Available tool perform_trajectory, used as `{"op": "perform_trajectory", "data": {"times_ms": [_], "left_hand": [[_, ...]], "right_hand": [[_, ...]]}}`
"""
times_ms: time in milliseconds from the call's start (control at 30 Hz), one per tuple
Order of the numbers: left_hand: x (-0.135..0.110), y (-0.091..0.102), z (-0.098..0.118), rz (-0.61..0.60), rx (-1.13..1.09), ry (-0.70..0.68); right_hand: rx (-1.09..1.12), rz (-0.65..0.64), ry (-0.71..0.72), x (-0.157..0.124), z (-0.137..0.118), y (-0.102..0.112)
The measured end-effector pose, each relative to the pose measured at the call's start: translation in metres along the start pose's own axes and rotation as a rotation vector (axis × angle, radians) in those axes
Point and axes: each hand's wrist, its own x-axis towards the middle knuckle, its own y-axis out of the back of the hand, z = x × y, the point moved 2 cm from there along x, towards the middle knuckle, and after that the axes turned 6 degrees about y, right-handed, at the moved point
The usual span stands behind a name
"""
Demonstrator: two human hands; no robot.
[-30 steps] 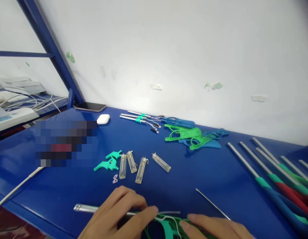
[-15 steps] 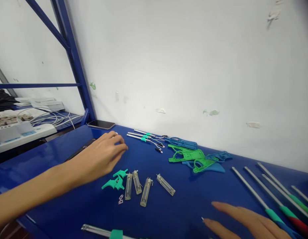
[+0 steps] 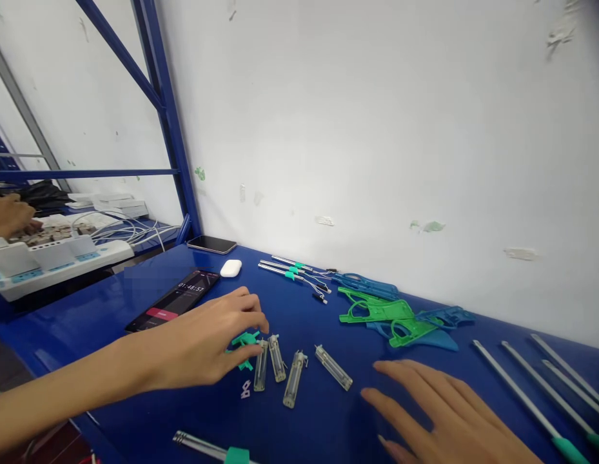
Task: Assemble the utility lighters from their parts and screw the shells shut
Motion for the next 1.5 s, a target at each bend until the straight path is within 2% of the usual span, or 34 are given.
{"op": "perform_trajectory", "data": {"times_ms": [133,267,700,867,1033,1233,1400,1500], "left_hand": [[-0.007,-0.005,0.009,0.034,0.044,0.053],[-0.008,-0.011,0.013,0.054,0.057,0.063],[-0.011,-0.016,0.027,0.015,0.005,0.06],[-0.011,-0.016,0.028,0.017,-0.103,0.127],[-0.01,-0.019,0.027,0.046,-0.295,0.201],[-0.003,-0.016,0.029,0.084,-0.479,0.188],[-0.009,-0.009,0.038,0.137,-0.547,0.197],[-0.014,-0.001,0.047,0.171,-0.619,0.192]], "right_hand": [[0.092,-0.025,-0.06,0.016,-0.018,-0.018],[0.162,-0.023,-0.047,0.026,-0.028,-0.029],[0.269,-0.019,-0.048,0.054,-0.031,-0.02],[0.303,-0.025,-0.048,0.056,-0.03,-0.02],[0.378,0.01,-0.109,0.064,-0.031,-0.021],[0.485,-0.038,-0.206,0.076,-0.04,-0.028],[0.512,-0.037,-0.303,0.081,-0.044,-0.038],[0.545,-0.026,-0.303,0.086,-0.043,-0.037]]}}
